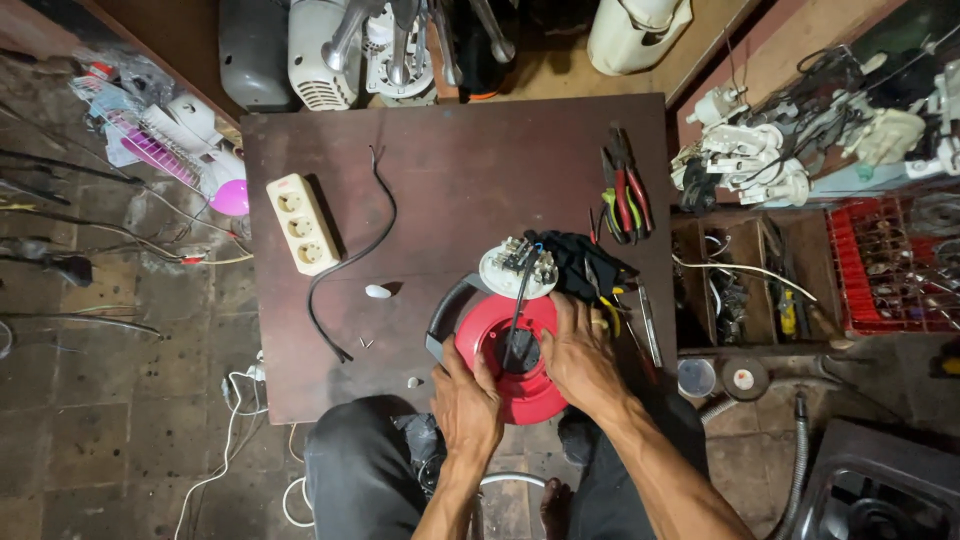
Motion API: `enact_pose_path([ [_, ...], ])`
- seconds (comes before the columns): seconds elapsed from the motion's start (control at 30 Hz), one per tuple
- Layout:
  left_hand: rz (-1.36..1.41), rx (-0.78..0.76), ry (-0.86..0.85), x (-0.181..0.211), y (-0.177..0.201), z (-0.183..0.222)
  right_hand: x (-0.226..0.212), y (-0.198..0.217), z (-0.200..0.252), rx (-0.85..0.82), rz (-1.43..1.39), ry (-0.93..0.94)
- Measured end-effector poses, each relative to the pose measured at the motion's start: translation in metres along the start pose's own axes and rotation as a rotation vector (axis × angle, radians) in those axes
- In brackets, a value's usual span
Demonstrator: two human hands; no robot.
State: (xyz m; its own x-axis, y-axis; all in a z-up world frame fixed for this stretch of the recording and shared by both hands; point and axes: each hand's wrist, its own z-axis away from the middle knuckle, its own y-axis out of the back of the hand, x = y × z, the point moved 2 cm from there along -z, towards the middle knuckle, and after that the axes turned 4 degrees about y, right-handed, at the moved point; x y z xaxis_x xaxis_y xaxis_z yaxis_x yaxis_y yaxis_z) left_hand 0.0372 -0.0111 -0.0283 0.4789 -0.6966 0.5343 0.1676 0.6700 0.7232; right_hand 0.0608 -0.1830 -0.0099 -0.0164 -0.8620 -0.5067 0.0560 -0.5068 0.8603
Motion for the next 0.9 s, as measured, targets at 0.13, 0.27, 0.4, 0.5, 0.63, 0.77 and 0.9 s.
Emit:
enact_pose_path([
  [0.13,-0.010,0.003,-0.018,0.004,0.004,0.000,0.000,0.001,-0.003,-0.013,-0.026,0.028],
  [0.27,-0.027,0.039,-0.032,0.002,-0.002,0.000,0.007,-0.009,0.000,0.004,0.020,0.004],
  [0.4,0.007,0.038,-0.007,0.002,-0.002,0.001,0.010,-0.015,0.001,0.025,0.050,0.029],
  [0.5,-0.013,0.013,0.019,0.006,0.000,0.004,0.011,-0.015,0.001,0.024,0.040,0.013],
  [0.63,-0.062,0.009,-0.011,0.010,0.004,0.005,0.009,-0.010,0.000,-0.047,-0.010,-0.079],
  [0.77,-0.040,-0.058,0.030,0.019,0.015,0.008,0.010,-0.009,0.000,-0.006,-0.015,-0.016],
  [0.9,0.008,-0.059,0.018,0.018,0.019,0.010,0.008,-0.006,0.003,0.040,-0.039,0.002],
])
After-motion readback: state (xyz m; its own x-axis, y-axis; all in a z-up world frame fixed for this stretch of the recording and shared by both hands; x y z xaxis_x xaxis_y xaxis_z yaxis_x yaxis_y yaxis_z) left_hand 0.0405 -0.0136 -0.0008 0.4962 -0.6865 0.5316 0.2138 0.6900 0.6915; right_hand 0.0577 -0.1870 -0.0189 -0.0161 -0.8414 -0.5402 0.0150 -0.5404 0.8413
